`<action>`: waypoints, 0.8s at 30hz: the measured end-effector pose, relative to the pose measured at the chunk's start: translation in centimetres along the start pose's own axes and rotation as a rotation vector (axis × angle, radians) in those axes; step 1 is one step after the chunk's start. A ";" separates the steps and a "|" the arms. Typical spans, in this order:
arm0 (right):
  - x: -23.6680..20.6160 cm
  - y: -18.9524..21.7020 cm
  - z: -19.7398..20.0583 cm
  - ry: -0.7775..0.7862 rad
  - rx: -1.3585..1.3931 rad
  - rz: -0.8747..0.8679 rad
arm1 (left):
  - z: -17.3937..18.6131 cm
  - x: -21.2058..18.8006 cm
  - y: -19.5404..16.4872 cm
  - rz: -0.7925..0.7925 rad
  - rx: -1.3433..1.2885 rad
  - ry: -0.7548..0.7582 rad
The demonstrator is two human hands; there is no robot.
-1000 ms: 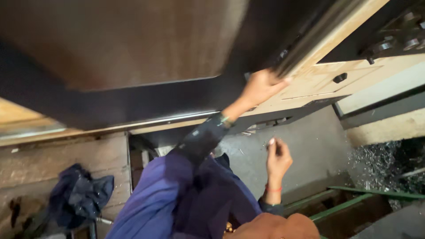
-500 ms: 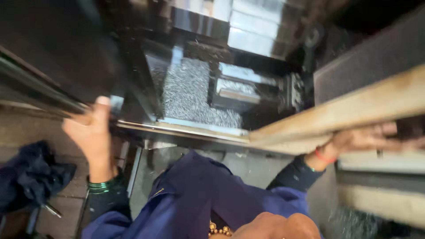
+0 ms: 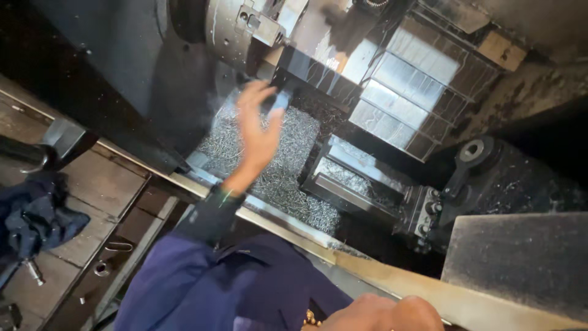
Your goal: The person carries a crate of turned metal parts across the shop, sets it down, and wipes metal shavings from the lathe with a cloth. They pick up small cylindrical parts, file one by hand, and place it in a bin, then load a metal bar into the lathe and operate the machine.
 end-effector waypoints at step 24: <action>5.7 -5.1 -5.9 0.047 -0.006 -0.032 | -34.0 20.3 11.1 0.558 -0.523 -0.498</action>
Point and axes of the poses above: each hand's wrist, its own x-axis towards the middle knuckle, its own z-axis out of the back of the hand, y = z × x, the point moved 3 cm from there along x, towards the middle knuckle
